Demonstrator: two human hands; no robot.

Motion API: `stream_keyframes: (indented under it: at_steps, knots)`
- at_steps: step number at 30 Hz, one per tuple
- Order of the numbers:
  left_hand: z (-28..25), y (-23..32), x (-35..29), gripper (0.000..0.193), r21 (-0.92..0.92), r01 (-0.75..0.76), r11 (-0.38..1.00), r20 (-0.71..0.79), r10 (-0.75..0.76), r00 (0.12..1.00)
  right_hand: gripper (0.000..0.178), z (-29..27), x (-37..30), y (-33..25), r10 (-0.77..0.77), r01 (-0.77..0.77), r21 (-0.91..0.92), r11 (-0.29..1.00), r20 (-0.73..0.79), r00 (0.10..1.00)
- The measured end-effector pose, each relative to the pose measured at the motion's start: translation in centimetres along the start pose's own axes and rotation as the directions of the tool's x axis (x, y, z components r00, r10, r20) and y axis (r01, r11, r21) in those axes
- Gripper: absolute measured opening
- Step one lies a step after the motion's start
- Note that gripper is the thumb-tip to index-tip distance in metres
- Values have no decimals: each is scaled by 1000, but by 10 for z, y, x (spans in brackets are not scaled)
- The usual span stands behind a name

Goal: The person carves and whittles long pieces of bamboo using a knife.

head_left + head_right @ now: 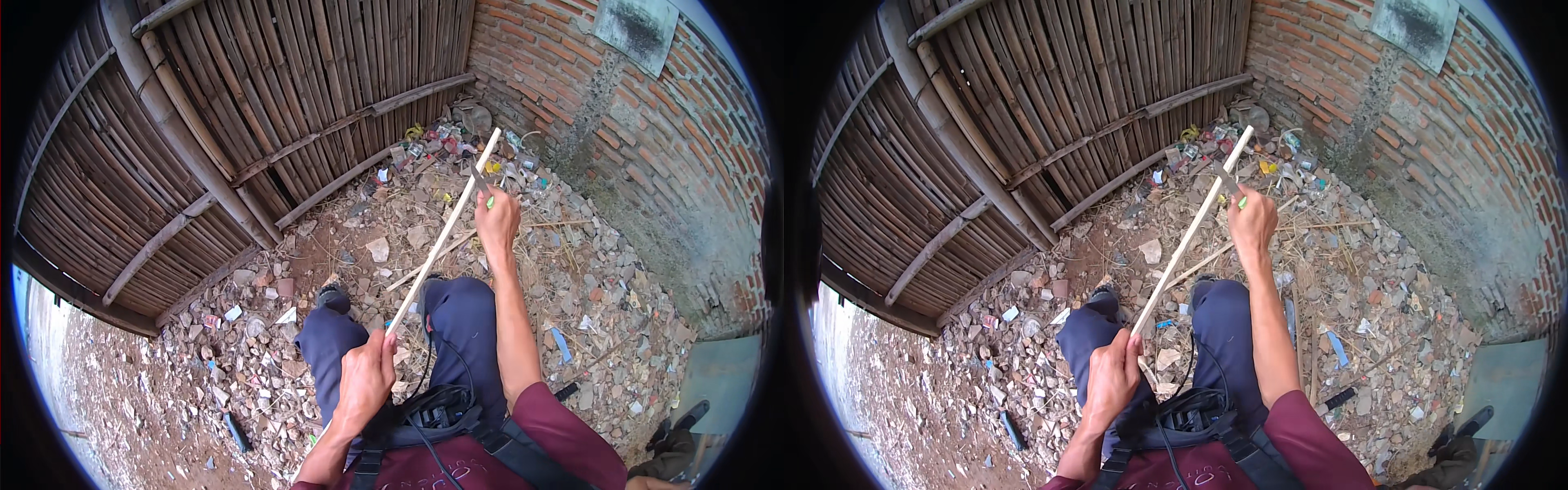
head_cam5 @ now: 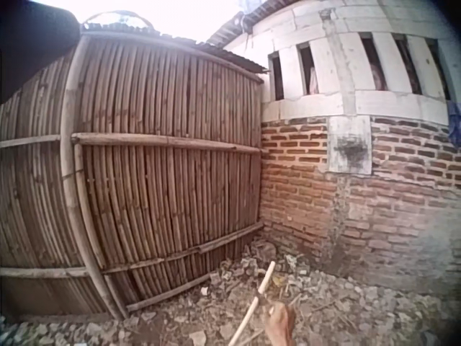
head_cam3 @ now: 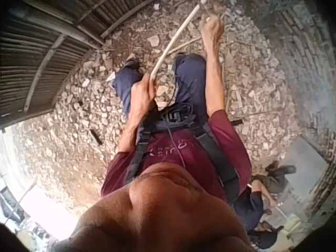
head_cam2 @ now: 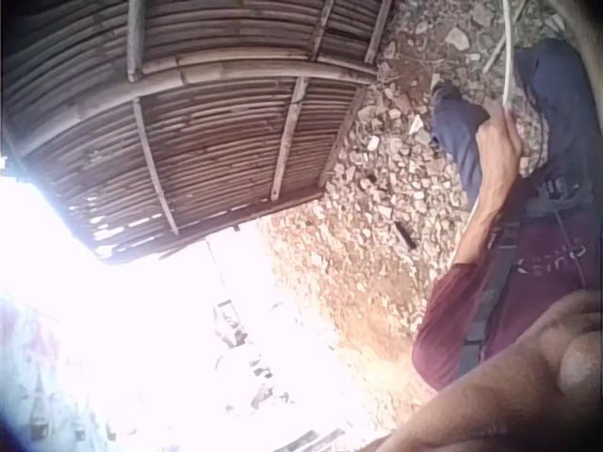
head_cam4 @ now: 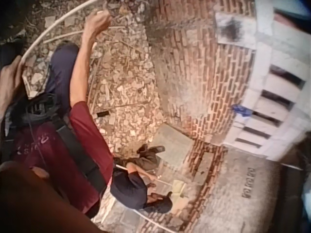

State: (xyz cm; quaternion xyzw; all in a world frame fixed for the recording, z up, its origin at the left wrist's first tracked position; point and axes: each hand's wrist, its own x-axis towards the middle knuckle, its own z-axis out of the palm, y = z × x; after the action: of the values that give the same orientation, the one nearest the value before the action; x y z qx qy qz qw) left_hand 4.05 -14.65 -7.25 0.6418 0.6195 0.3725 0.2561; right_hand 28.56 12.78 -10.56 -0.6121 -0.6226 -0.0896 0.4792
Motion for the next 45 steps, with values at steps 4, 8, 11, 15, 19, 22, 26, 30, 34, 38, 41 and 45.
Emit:
stream_keyframes:
  at_steps: [4, 8, 11, 15, 19, 22, 26, 30, 34, 38, 41, 45]
  knots:
    - [-14, -2, 12, 31, -87, 31, 996, -7, -32, 999, 21, -16, -6, -6, 143, -199, 274, 941, 211, 967]
    - [-23, 10, 22, 27, -72, 65, 995, 33, -63, 997, 17, -33, -20, -32, 4, -105, 449, 887, 221, 975]
    - [-21, 12, 25, 27, -97, 88, 991, 51, -84, 995, 19, -33, -25, -43, 31, -308, 720, 622, 371, 928]
    - [-16, -1, 22, 29, -218, 112, 969, 104, -91, 990, 25, -63, -13, -68, 127, -683, 694, 227, 674, 728]
    - [-17, -11, 25, 32, -306, 216, 927, 233, -147, 961, 36, -72, -14, -73, -78, -727, 685, 48, 728, 681]
    - [-26, 1, 28, 31, -263, 290, 920, 344, -192, 919, 27, -69, -19, -72, -6, -695, 706, 137, 702, 712]
    - [-14, 3, 34, 28, -269, 178, 947, 148, -141, 979, 26, -74, -23, -78, -32, -701, 691, 176, 716, 698]
    - [-18, 5, 48, 24, -197, 96, 976, 101, -77, 992, 27, -81, -24, -88, -15, -667, 705, 240, 690, 724]
    - [-16, 23, 51, 19, -66, 11, 998, -16, -12, 1000, 31, -68, -29, -74, 6, -452, 729, 514, 524, 852]
    - [-8, 26, 50, 20, -93, -73, 993, -123, 61, 991, 21, -71, -54, -76, -108, -139, 583, 800, 368, 923]
    - [-8, 36, 50, 16, -13, -26, 1000, -96, 25, 995, 8, -68, -77, -80, -227, 81, 417, 905, 313, 922]
    - [0, 41, 50, 16, -4, -72, 997, -133, 71, 989, 13, -65, -88, -93, -278, 154, 390, 908, 286, 917]
